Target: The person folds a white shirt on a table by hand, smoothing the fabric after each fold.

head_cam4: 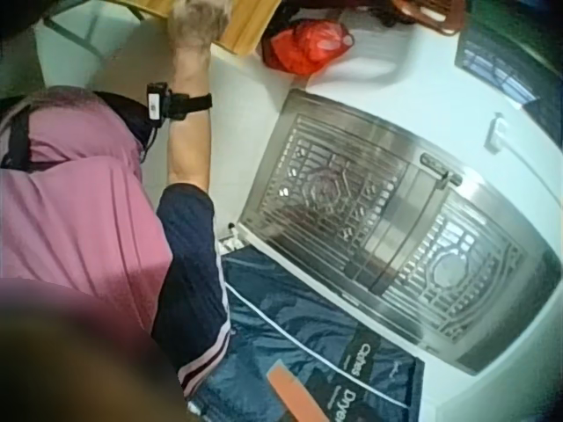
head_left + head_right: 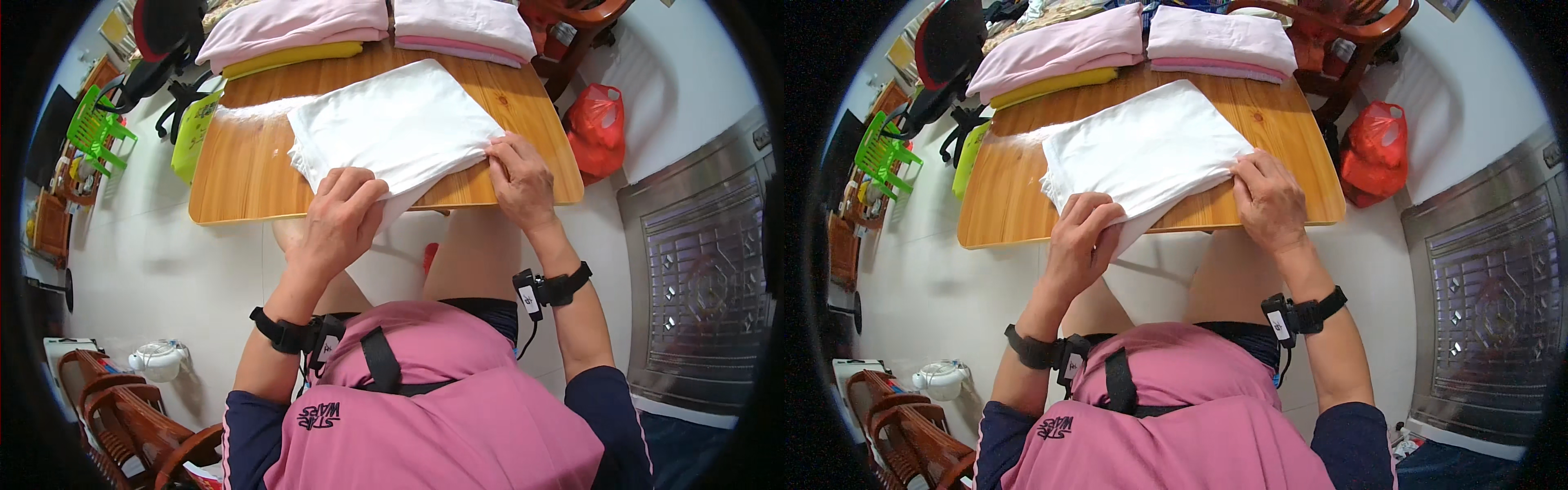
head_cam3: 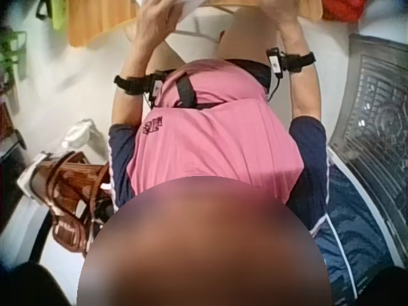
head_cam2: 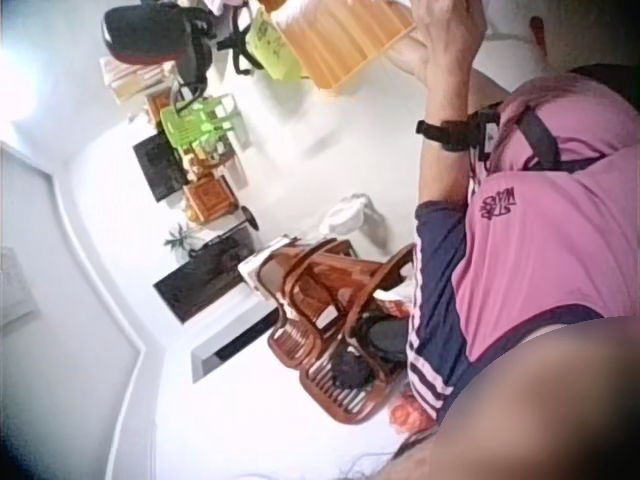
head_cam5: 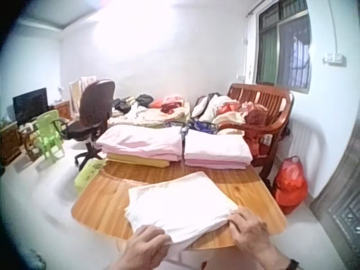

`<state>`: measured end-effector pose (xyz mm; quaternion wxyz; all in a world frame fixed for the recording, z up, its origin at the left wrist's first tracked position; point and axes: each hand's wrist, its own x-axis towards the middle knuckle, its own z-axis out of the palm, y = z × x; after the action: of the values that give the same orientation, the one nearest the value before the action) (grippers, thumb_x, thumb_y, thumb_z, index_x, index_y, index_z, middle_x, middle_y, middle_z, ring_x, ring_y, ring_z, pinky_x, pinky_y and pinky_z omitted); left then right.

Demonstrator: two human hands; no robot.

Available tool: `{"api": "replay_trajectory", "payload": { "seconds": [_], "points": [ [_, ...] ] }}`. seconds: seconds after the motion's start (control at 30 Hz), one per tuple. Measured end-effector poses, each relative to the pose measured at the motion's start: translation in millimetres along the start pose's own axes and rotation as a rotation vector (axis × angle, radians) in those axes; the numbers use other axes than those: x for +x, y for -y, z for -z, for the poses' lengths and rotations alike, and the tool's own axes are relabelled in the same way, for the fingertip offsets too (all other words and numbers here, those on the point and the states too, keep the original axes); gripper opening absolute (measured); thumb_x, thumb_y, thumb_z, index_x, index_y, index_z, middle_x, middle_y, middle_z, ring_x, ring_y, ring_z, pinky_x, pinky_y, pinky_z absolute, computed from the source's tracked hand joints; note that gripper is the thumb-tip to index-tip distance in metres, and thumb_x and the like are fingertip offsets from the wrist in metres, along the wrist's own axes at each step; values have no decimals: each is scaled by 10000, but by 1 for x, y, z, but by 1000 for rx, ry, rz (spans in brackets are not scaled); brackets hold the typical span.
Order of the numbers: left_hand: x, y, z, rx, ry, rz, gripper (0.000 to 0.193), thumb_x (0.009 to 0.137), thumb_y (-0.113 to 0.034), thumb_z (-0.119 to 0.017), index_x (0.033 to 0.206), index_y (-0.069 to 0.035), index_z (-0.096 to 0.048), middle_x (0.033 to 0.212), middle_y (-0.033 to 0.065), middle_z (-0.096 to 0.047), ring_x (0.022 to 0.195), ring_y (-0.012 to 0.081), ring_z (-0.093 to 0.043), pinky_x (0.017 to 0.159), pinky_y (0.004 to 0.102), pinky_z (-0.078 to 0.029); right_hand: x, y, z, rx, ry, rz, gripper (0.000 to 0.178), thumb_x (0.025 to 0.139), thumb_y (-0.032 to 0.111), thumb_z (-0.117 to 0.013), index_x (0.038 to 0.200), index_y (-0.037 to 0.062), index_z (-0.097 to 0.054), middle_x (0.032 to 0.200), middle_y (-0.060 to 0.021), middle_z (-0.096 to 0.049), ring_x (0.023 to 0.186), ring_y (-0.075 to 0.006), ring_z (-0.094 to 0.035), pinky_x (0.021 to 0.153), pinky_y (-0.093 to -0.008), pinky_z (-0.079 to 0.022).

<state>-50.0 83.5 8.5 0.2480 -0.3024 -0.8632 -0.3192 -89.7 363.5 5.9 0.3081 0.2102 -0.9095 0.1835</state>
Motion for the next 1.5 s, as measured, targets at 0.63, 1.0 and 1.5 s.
{"api": "replay_trajectory", "payload": {
  "seconds": [0.63, 1.0, 1.5],
  "points": [
    [-4, 2, -3, 6, -25, 15, 134, 828, -28, -639, 962, -34, -625, 982, 123, -605, 950, 329, -576, 811, 401, -485, 2, -2, -3, 9, 30, -69, 97, 830, 62, -548, 926, 58, -563, 945, -120, -591, 919, -321, -599, 813, -433, -503],
    [-3, 2, -1, 28, 6, 38, 134, 829, -44, -642, 962, -48, -626, 975, 103, -605, 956, 314, -577, 840, 410, -492, 2, -3, -4, 1, 17, -72, 76, 854, 87, -555, 923, 57, -567, 942, -115, -596, 915, -306, -598, 810, -428, -501],
    [-5, 3, -2, 21, 3, 47, 136, 846, -54, -645, 979, -37, -622, 1003, 125, -603, 970, 328, -582, 838, 409, -492, 0, -5, -5, 32, 2, -51, 90, 838, 75, -574, 924, 53, -564, 942, -130, -602, 926, -328, -597, 821, -432, -486]
  ]
}}
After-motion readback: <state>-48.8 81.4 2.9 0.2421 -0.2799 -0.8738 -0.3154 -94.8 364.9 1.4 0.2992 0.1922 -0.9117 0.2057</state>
